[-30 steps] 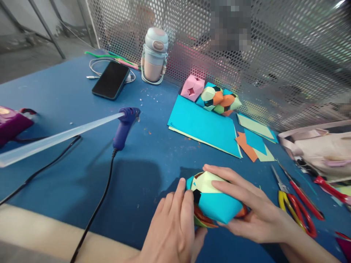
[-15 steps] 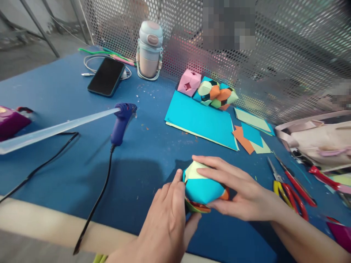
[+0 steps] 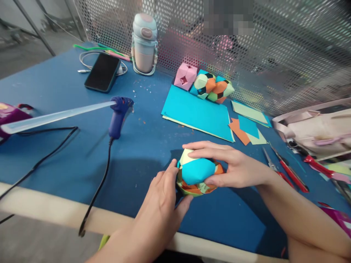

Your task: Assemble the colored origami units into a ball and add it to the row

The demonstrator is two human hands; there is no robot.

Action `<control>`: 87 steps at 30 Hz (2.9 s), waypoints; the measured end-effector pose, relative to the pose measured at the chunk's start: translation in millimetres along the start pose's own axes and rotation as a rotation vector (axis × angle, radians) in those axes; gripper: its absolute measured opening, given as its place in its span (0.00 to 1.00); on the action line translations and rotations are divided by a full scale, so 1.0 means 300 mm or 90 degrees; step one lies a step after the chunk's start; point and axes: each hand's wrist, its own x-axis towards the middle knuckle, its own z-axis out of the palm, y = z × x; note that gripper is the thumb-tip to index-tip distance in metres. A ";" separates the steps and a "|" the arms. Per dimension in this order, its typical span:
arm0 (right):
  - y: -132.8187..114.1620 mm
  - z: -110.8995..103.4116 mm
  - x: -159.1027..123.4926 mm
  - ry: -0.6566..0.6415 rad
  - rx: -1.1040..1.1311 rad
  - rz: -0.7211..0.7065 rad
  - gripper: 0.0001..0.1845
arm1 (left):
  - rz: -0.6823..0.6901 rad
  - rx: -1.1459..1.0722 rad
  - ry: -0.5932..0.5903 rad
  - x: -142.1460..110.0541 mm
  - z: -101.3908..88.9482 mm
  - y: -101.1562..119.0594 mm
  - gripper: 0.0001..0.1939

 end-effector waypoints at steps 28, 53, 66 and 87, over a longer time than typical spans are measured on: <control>0.035 -0.037 0.016 -0.006 0.088 -0.004 0.24 | -0.125 -0.141 -0.128 0.049 -0.061 0.021 0.05; -0.034 -0.025 0.009 -0.061 -0.065 -0.007 0.20 | -0.058 -0.082 -0.056 0.041 -0.039 0.023 0.08; -0.083 0.027 -0.019 -0.107 -0.383 -0.074 0.30 | -0.025 -0.057 -0.012 0.039 -0.024 0.014 0.08; -0.093 0.049 -0.039 -0.101 -0.369 -0.077 0.28 | 0.034 -0.016 -0.020 0.016 0.027 -0.006 0.18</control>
